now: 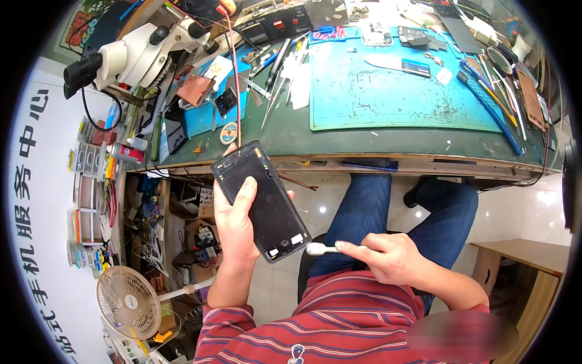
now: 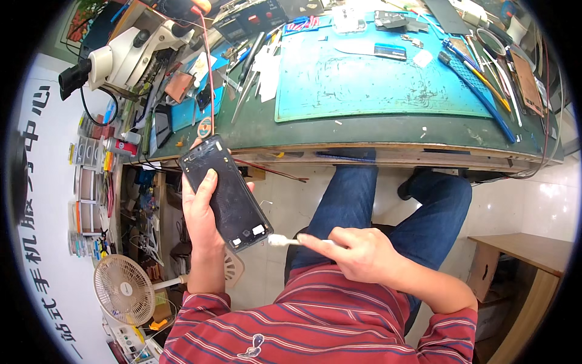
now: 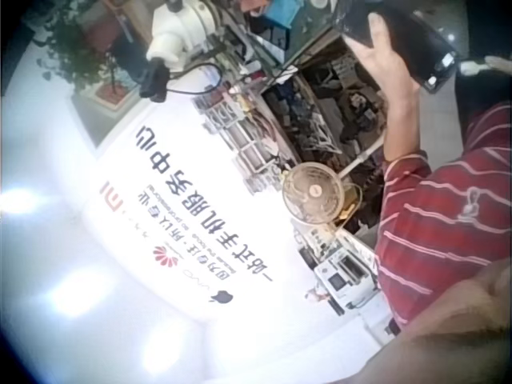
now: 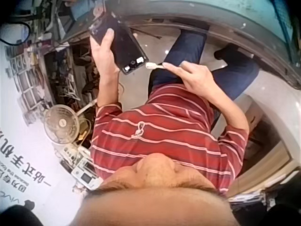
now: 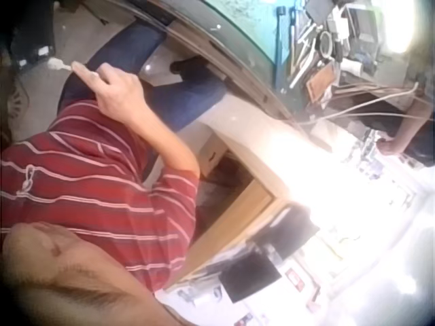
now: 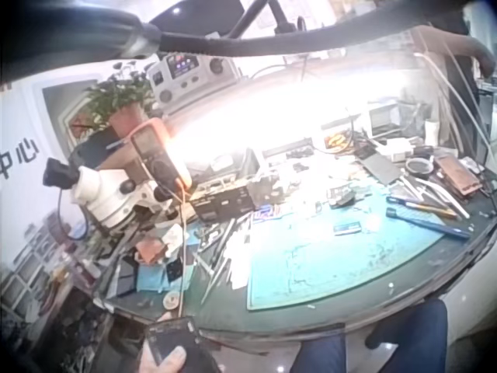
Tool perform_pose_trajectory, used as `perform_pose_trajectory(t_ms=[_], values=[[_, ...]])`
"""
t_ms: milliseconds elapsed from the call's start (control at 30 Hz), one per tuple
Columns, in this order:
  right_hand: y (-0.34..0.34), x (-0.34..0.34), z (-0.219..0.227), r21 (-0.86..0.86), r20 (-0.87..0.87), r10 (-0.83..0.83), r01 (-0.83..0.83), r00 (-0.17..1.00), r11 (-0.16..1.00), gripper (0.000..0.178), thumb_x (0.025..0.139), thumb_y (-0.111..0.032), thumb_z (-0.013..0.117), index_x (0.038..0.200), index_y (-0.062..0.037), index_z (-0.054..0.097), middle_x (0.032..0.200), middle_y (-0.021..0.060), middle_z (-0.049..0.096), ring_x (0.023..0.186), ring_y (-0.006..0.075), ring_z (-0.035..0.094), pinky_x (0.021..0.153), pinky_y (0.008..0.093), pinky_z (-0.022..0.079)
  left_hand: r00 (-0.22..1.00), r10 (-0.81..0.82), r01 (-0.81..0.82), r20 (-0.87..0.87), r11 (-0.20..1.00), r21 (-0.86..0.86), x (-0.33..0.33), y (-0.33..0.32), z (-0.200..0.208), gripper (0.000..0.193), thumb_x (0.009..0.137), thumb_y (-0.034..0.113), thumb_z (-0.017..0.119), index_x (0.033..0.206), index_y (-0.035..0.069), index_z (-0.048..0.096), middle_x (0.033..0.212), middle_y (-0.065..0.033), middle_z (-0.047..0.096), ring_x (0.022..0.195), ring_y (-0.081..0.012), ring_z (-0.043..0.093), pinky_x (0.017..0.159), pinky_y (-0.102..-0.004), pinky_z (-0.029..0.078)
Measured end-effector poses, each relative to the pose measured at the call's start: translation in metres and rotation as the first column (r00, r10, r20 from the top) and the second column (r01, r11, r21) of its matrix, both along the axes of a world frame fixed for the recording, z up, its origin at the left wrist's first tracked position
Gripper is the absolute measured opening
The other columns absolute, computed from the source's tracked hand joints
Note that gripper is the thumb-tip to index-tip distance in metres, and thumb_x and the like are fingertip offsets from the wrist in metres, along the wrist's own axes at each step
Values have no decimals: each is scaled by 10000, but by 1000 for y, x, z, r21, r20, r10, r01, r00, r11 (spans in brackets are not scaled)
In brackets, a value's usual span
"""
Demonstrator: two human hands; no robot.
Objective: The person cleans the back of a smartphone with a brush, then uses a screwdriver to remove screws. They apply a red adhesive strip around the phone's edge and use a hot air gun to heat the device. The work occurs at a cluttered electronics repair bench.
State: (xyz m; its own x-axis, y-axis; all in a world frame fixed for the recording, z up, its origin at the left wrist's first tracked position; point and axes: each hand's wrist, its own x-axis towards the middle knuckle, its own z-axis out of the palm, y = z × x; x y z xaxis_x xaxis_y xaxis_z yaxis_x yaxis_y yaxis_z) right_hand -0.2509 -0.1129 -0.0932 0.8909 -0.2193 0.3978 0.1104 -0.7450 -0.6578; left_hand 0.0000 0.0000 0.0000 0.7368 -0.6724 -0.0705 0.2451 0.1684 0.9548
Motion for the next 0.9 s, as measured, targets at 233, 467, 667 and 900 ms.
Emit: perform_pose_trajectory(t_ms=[233, 467, 667, 900], values=[[8, 6, 0, -18, -46, -8, 7, 999, 1000, 679, 784, 13, 671, 1434, -181, 665, 752, 12, 528, 582, 187, 575, 487, 338, 493, 996, 52, -49, 69, 998, -43, -3, -1, 0, 557, 1055, 46, 558, 1575, 122, 374, 1249, -125, 656, 950, -270, 739, 794, -504, 684], [19, 9, -4, 31, 18, -91, 91, 996, 995, 690, 768, 41, 662, 1431, -149, 669, 741, 26, 514, 570, 182, 559, 484, 332, 490, 984, 149, -143, 102, 988, -66, -14, -2, -4, 587, 1066, 3, 510, 1605, 153, 332, 1319, -129, 615, 1022, -261, 713, 847, -522, 672], [37, 12, -1, 38, -31, -94, 95, 995, 995, 698, 776, 35, 661, 1445, -162, 659, 748, 27, 499, 585, 184, 574, 482, 337, 499, 965, 236, -211, 115, 957, -199, -19, -7, -17, 579, 1076, 11, 497, 1611, 160, 332, 1322, -134, 613, 1027, -271, 709, 864, -524, 666], [42, 15, -5, 52, -20, -134, 135, 991, 990, 692, 794, 17, 665, 1458, -175, 647, 742, 31, 476, 563, 189, 564, 476, 345, 500, 954, 279, -246, 110, 939, -242, -21, -9, -20, 579, 1079, 24, 513, 1613, 160, 332, 1329, -136, 612, 1012, -272, 707, 878, -530, 656]])
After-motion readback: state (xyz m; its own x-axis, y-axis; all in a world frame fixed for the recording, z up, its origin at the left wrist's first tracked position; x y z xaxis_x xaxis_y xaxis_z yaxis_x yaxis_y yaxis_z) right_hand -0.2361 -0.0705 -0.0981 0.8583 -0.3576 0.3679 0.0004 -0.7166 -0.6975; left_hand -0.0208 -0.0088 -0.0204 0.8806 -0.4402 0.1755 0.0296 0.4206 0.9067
